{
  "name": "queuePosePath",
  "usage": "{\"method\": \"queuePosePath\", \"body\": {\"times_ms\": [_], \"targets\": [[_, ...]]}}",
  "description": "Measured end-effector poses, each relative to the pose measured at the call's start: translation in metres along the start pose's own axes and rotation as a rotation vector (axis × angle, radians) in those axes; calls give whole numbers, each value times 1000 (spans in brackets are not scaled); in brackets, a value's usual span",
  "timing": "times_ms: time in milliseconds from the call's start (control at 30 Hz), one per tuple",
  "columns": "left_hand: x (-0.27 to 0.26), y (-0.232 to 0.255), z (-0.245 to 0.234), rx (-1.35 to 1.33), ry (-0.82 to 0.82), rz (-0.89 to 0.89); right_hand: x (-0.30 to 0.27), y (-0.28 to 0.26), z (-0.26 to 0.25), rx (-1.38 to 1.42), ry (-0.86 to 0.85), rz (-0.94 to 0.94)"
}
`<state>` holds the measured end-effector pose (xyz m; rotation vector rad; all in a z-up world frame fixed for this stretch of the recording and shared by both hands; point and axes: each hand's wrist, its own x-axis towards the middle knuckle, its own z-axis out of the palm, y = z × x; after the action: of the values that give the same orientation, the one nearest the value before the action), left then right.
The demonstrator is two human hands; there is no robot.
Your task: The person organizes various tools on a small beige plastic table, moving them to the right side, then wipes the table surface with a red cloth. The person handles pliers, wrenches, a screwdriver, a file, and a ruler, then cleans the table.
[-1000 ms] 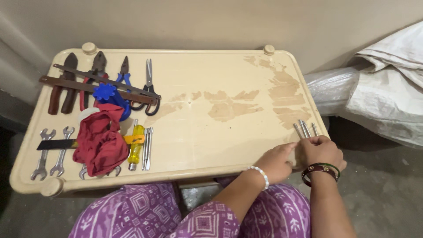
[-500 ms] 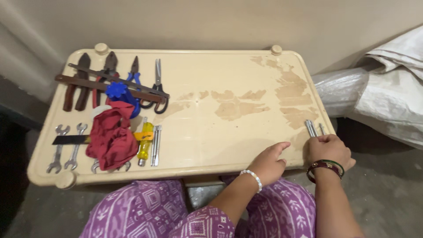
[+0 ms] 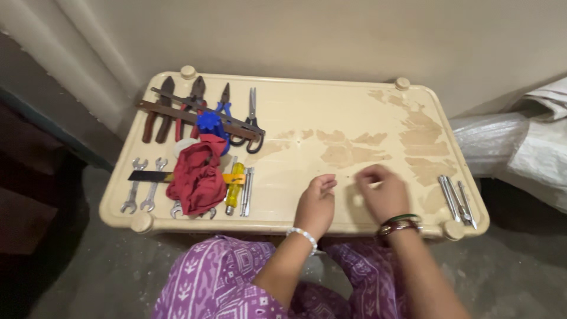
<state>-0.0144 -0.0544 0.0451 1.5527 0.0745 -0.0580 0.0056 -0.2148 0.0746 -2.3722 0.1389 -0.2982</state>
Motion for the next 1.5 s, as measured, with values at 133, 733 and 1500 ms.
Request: {"method": "queuePosePath", "body": {"times_ms": [133,733,1500], "targets": [[-11,25,-45,257,79,-43,-23,-50,50,153,-245,-21],[1,1,-141,740,269,-38,-51,-92,105,443,-594,78],[8,11,-75,316,90,-285,-53,-73,114,396,-291,318]]}}
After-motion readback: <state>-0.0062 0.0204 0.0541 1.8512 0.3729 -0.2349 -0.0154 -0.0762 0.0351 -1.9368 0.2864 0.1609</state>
